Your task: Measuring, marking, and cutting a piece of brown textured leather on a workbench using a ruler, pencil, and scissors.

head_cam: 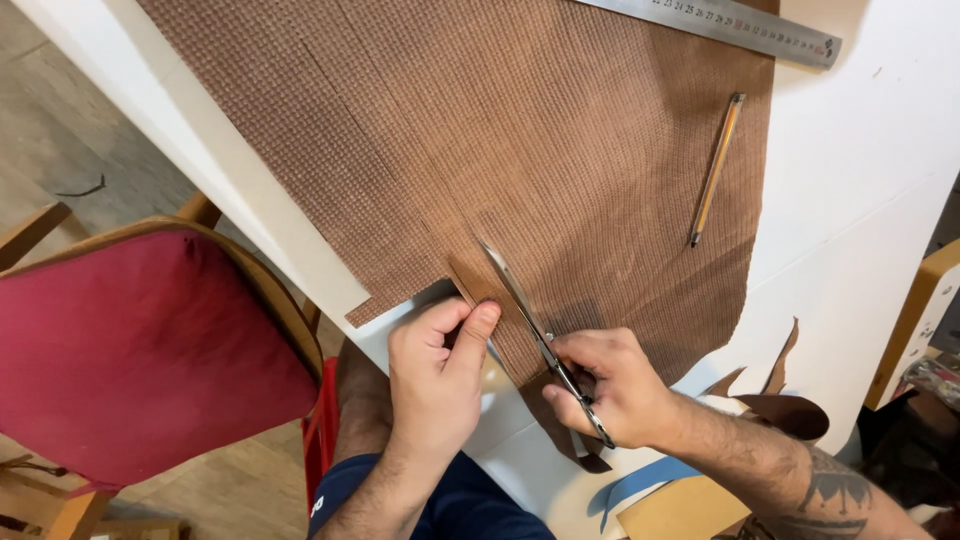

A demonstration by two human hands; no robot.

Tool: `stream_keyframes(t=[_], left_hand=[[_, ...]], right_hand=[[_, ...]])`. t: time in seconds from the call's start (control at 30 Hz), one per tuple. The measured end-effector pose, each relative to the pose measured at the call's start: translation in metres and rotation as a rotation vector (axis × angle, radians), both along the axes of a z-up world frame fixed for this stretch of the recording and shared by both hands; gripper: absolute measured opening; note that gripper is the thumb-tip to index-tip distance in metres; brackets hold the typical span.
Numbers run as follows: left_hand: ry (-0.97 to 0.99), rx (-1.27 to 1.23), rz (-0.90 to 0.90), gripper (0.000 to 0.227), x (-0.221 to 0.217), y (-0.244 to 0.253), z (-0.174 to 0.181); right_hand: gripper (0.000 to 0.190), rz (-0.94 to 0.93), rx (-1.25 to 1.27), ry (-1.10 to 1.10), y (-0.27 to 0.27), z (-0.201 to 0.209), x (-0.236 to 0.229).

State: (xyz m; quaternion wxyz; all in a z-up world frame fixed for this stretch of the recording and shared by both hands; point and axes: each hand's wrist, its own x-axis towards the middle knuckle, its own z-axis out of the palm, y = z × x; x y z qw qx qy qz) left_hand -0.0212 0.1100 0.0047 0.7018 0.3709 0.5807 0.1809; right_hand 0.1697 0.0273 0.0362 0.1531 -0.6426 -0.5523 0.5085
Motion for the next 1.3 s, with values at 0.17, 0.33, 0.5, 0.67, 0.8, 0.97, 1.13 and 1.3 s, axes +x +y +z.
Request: stream_keyframes(t=[0.17,0.33,0.5,0.67,0.8,0.97,1.13,1.3], left_hand=[[-0.009,-0.013,0.009,0.046,0.000,-0.001,-0.001],[-0.018,-0.002,0.017,0.046,0.000,0.000,-0.001],[-0.004,0.019,0.006,0.048,-0.001,0.000,-0.003],[-0.011,0.012,-0.002,0.043,-0.001,0.001,-0.002],[-0.053,-0.004,0.034,0.045,0.000,0.001,0.000],[-0.029,0.052,0.002,0.043,-0.001,0.003,0.001],[-0.034,0.051,0.016,0.042,-0.001,-0.001,-0.003],[-0.020,0.036,0.008,0.043,-0.001,-0.001,-0.004]], right_hand=[[0.018,-0.003,0.031,0.005,-0.004,-0.001,-0.001],[0.014,-0.009,0.040,0.004,-0.008,-0.002,-0.001],[0.008,-0.015,0.040,0.019,-0.003,0.000,-0.002],[0.017,-0.007,-0.085,0.061,0.019,0.008,-0.001],[0.018,0.000,-0.068,0.041,0.025,0.001,-0.001],[0.016,0.004,-0.045,0.013,0.031,-0.001,-0.004],[0.014,0.000,-0.020,-0.005,0.023,-0.004,-0.004],[0.013,-0.005,0.005,-0.004,0.017,-0.005,-0.005]])
